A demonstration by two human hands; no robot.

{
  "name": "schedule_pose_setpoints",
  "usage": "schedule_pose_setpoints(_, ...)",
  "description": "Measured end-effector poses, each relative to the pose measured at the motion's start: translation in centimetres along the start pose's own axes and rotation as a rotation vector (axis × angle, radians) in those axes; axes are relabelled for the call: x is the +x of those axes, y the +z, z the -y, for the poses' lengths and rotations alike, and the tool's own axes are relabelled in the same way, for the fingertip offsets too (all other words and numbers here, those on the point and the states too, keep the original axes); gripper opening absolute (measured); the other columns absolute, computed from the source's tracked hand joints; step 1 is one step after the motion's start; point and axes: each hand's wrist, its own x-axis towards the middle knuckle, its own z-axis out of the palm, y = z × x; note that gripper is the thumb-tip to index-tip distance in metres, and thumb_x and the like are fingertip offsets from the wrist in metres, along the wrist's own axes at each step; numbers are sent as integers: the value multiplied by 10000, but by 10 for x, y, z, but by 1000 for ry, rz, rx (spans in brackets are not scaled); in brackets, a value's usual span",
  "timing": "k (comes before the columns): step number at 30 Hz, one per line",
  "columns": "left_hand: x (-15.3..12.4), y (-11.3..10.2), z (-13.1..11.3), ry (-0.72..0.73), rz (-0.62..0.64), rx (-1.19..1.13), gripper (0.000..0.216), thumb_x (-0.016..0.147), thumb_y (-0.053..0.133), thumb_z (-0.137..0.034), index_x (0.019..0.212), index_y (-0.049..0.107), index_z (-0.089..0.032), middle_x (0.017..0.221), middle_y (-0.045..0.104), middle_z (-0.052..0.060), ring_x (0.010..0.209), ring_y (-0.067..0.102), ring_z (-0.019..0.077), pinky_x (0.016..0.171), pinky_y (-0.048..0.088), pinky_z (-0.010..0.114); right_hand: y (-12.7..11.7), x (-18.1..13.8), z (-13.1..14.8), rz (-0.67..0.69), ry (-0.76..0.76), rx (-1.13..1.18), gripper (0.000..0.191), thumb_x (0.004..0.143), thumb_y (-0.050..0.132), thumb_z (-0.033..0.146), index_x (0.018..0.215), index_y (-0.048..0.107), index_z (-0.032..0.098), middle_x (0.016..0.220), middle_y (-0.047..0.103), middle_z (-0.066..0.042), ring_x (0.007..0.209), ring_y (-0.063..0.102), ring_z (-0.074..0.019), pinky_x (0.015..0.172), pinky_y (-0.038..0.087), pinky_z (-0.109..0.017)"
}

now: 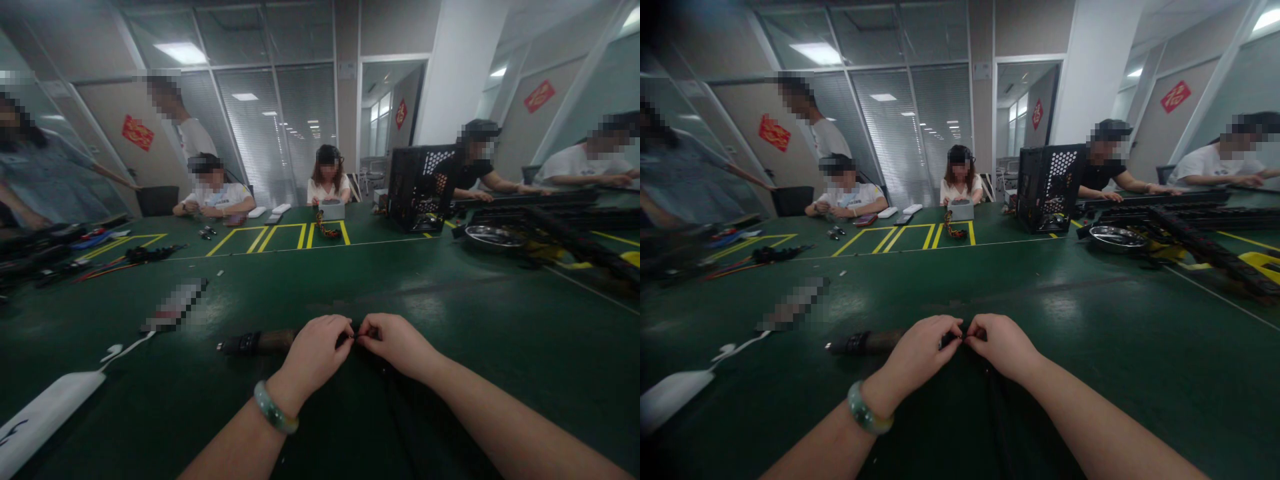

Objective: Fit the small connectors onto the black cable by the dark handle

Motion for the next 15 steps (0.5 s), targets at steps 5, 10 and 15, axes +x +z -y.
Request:
schedule_pose_setpoints(5,0,1,1,6,5,7,114,853,575,-197,960,599,-230,1062,635,13,997,581,200,924,437,378,-1,0,2,-6,7,-18,86,819,621,264,844,691,221,800,696,4,714,619,-149,606,402,-224)
schedule_pose_setpoints(10,0,3,1,-32,-7,30,151,838,590,-195,984,572,-231,1028,632,12,963,585,202,900,441,373,0,0,0,-2,-6,-2,84,826,614,273,840,681,223,793,691,16,707,620,-142,605,406,-222)
schedule_pose_setpoints(15,-1,1,0,-20,1,27,84,848,571,-203,927,579,-229,1018,633,5,954,582,199,890,443,368,-2,0,2,-2,-2,-7,86,825,609,261,844,686,226,788,693,15,698,617,-143,602,402,-226)
